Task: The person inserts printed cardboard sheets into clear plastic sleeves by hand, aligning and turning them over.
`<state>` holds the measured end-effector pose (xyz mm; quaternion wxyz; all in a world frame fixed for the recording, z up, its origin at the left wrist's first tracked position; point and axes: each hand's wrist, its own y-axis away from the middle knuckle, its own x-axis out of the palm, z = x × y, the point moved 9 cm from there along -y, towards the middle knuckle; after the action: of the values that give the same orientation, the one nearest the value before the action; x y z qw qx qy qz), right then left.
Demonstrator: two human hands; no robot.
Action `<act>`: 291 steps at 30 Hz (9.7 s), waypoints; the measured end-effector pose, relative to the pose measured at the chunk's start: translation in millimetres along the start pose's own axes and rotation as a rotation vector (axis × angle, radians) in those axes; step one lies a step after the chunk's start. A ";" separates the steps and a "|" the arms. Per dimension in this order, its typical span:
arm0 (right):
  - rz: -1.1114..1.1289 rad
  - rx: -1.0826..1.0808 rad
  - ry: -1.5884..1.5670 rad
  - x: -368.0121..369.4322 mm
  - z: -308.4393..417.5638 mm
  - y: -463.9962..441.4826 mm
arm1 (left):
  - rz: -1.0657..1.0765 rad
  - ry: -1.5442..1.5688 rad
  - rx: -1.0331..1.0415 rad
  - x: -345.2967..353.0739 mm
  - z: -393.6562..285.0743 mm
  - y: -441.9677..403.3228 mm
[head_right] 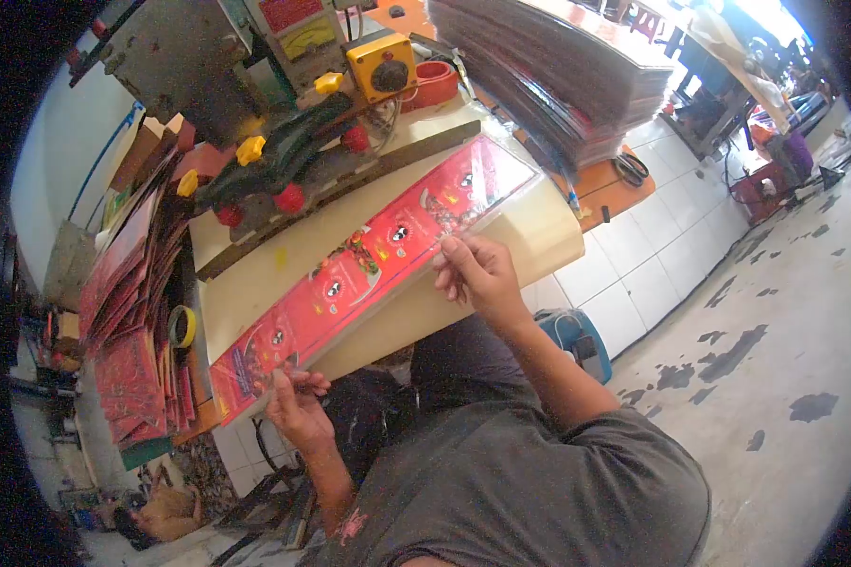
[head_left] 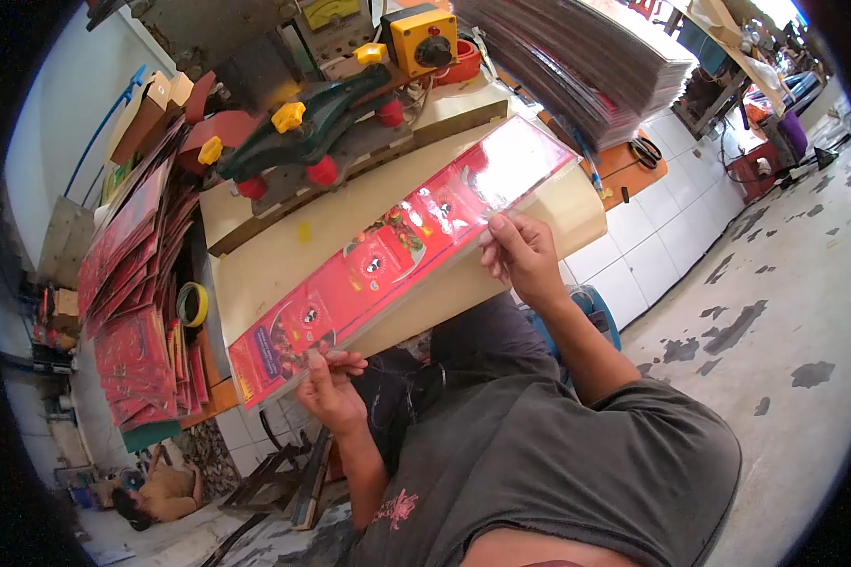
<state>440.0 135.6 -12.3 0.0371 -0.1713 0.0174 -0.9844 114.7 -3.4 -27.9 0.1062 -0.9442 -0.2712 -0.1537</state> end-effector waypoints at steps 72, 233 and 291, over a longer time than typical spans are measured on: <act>0.360 0.040 0.079 30.3 21.9 -6.4 | -0.208 0.368 0.009 -5.8 -44.8 -57.1; -0.075 -0.355 1.383 -75.8 28.7 -138.1 | 0.092 -1.134 0.235 -78.0 -32.4 -218.4; -0.120 -0.330 1.452 -71.3 35.5 -135.1 | 0.076 -1.164 0.210 -73.8 -35.6 -216.7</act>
<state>509.8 275.1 3.5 -0.0636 0.5180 0.1756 -0.8347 -71.0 131.1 4.9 0.0381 -0.8668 -0.2647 0.4209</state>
